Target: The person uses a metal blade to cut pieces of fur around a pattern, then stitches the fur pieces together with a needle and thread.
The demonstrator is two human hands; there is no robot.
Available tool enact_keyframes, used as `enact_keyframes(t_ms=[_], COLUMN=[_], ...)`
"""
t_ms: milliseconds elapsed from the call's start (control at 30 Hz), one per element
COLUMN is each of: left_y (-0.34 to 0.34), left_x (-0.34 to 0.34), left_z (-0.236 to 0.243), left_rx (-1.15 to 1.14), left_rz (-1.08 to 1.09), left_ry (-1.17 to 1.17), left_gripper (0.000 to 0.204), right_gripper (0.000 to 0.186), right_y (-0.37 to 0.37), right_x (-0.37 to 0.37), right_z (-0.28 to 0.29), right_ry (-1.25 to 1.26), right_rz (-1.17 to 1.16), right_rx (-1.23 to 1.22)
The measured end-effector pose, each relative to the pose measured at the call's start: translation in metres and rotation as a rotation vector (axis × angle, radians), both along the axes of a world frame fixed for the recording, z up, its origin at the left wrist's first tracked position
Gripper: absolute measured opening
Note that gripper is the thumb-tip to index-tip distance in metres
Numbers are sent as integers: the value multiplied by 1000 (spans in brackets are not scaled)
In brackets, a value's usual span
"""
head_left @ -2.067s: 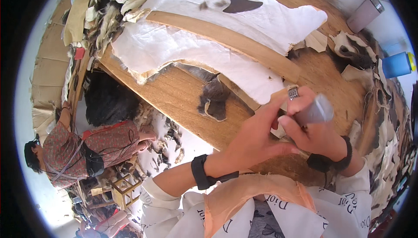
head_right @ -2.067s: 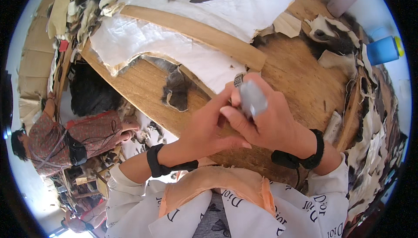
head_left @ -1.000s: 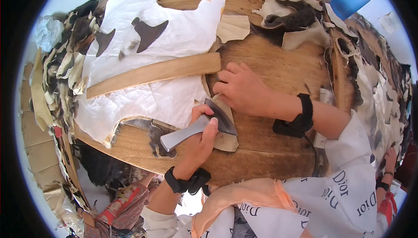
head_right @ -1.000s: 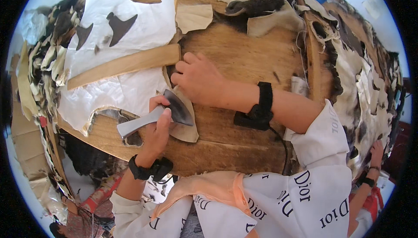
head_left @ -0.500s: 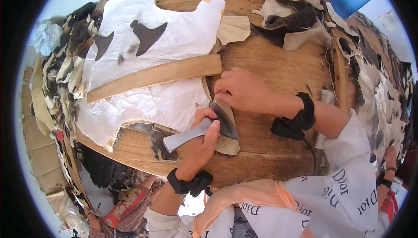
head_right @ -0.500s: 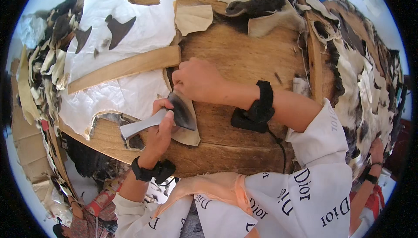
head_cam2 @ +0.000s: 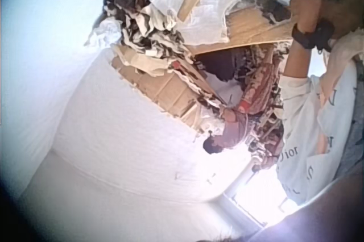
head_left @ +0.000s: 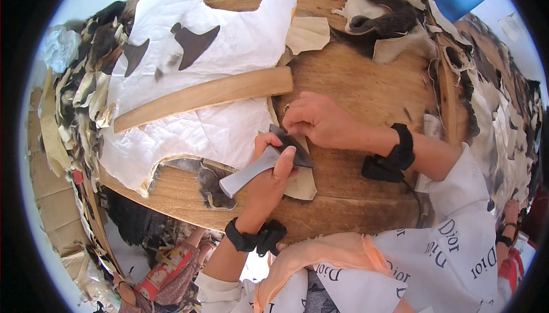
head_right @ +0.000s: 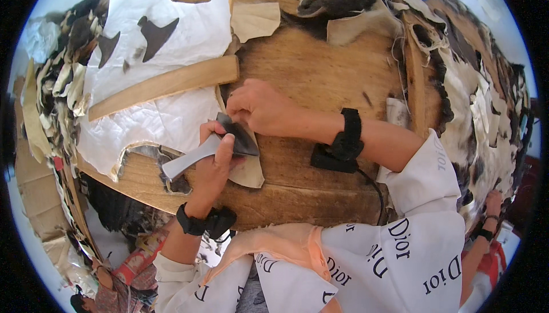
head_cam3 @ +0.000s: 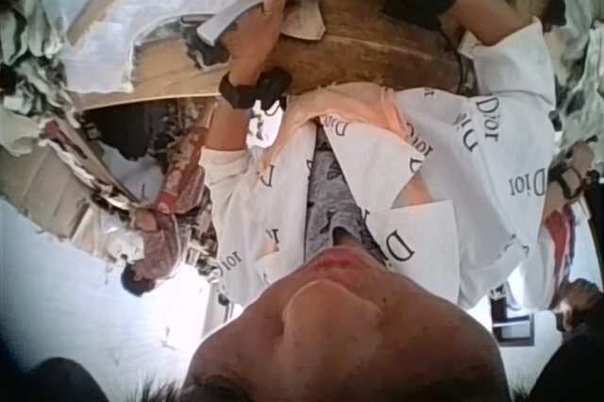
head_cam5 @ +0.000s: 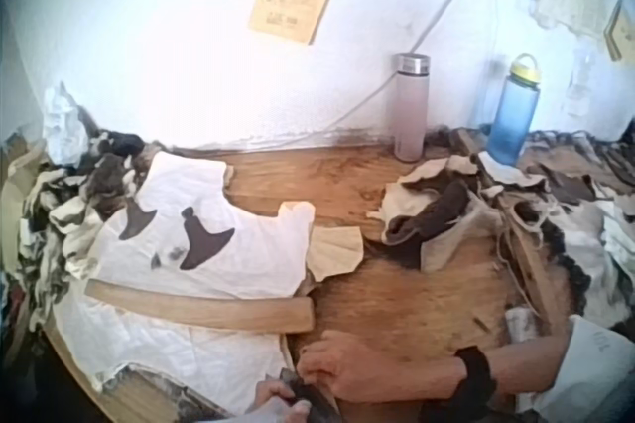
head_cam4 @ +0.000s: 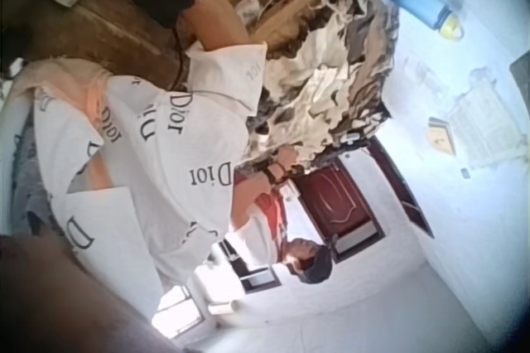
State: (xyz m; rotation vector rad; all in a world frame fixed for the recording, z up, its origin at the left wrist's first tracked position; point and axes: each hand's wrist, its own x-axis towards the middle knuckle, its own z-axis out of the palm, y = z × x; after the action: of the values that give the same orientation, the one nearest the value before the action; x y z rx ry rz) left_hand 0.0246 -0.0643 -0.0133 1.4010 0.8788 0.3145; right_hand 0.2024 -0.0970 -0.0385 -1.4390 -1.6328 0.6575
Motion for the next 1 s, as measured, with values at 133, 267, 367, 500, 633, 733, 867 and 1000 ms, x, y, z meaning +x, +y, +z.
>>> enact_keyframes(t_ms=[133,267,367,500,633,733,867,1000], left_y=[-1,-4,-4,-3,6,24,53,78], left_x=[-7,-3,-1,-5,-7,-4,1,1], left_z=[-6,-7,-6,-14,1,10,19,-1], left_rx=[96,295,393,646,83,-67,74,84], left_rz=[-77,-139,-146,-165,-189,-242,-612,-854], left_ry=[9,13,21,37,24,59,181,80], left_gripper=[20,29,32,25,19,28,36,41], right_gripper=[7,5,5,13,19,22,20,18], right_y=[0,-8,-24,-52,-87,-104,-113,-102], right_x=[-3,1,0,13,27,5,-51,-99], right_z=[-1,4,15,85,112,76,62,37], right_ry=[104,108,133,469,406,-677,-343,-349], right_rz=[-47,-55,-64,-230,-294,-628,-497,-376], right_rx=[-17,-54,-56,34,-170,113,26,13])
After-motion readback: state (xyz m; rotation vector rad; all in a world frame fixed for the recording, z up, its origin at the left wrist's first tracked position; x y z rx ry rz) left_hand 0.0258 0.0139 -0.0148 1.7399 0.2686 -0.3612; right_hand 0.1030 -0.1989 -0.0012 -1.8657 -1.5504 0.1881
